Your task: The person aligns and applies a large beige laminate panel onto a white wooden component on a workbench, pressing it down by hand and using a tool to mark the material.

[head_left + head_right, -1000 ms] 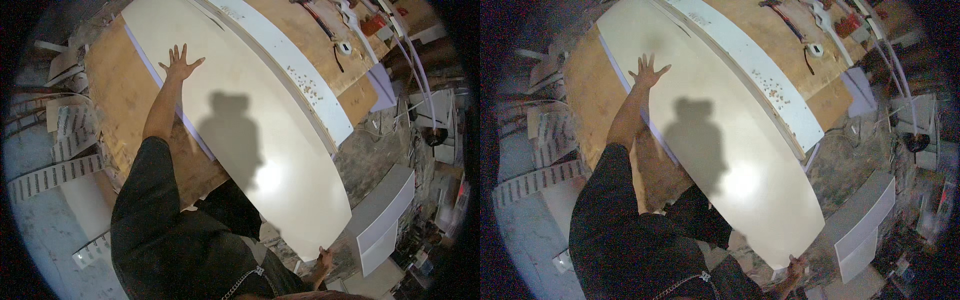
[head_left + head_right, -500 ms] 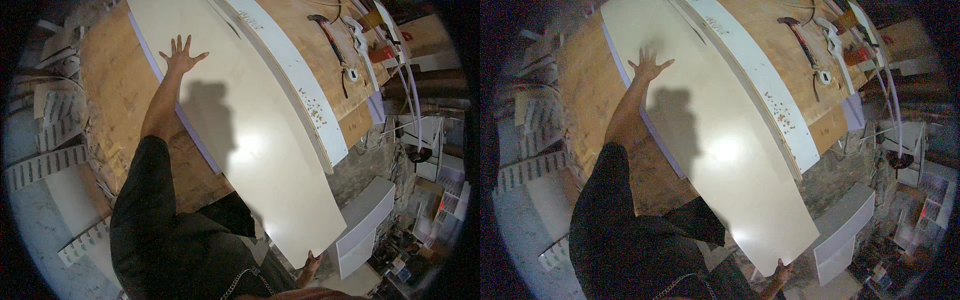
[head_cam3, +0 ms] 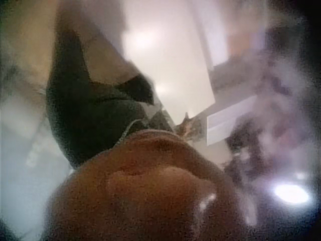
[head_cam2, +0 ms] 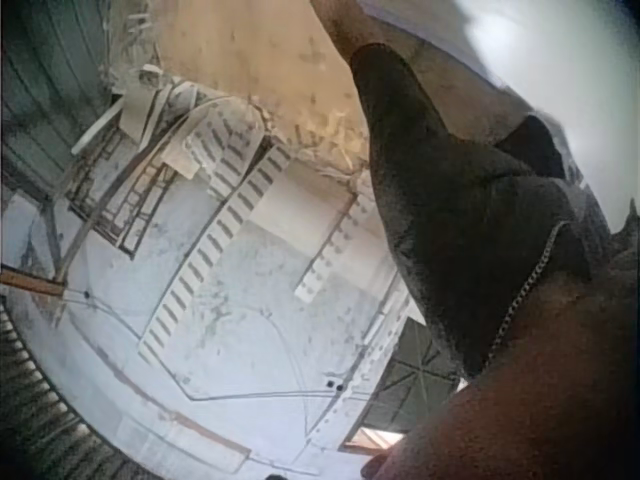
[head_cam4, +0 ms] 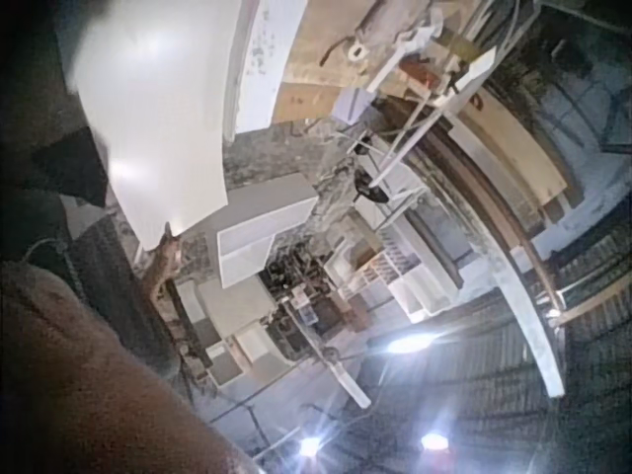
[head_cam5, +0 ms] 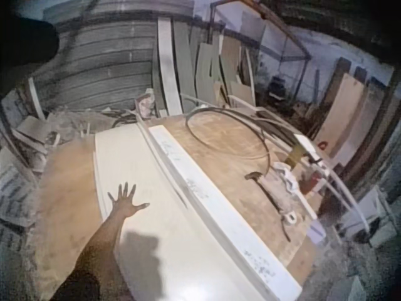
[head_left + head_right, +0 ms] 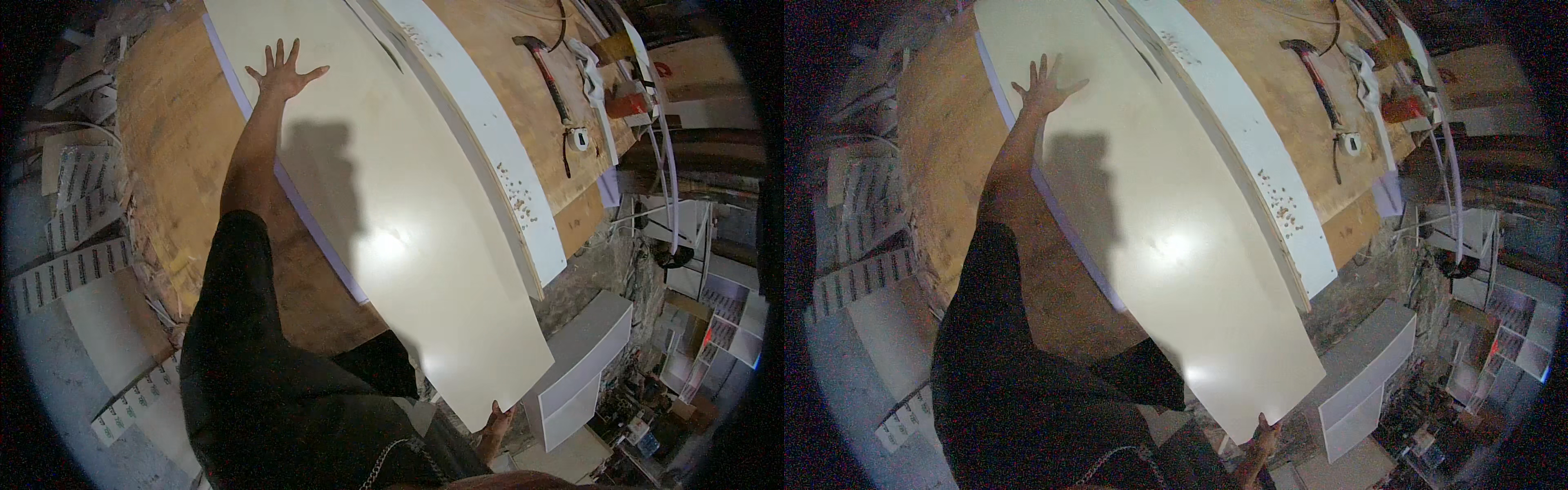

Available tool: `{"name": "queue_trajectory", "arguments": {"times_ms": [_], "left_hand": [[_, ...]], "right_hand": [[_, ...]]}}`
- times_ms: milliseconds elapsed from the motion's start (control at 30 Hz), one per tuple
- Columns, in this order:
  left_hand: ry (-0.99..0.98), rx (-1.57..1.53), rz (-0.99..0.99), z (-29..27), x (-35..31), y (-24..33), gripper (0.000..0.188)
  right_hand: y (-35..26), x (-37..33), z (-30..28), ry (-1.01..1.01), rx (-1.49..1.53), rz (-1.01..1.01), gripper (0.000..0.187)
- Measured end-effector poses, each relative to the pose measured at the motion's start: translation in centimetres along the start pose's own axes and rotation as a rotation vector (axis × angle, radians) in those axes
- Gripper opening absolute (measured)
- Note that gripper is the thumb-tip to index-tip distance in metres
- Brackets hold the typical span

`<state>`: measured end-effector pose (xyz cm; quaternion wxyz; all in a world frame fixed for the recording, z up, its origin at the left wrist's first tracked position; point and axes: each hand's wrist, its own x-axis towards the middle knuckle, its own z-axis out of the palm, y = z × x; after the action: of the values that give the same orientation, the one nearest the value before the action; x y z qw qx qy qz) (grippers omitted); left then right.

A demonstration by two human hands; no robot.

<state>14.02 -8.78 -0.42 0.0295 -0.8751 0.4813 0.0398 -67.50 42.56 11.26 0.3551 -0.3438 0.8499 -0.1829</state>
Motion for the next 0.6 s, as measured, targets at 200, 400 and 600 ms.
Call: {"name": "queue_trajectory", "arguments": {"times_ms": [200, 400, 600], "left_hand": [[0.084, -0.12, -0.144, -0.3, 1.6, -0.7, 0.131], [0.121, -0.163, -0.181, -1.1, 1.4, -0.1, 0.112], [0.05, -0.228, -0.069, -0.9, 3.2, -1.8, 0.099]], "right_hand": [[-4.1, -0.2, 2.4, 0.02, 0.43, 0.189, 0.079], [-1.7, 1.0, 3.6, 0.03, 0.277, 0.148, 0.065], [9.5, 6.0, 3.6, 0.137, 0.167, -0.052, 0.059]]}}
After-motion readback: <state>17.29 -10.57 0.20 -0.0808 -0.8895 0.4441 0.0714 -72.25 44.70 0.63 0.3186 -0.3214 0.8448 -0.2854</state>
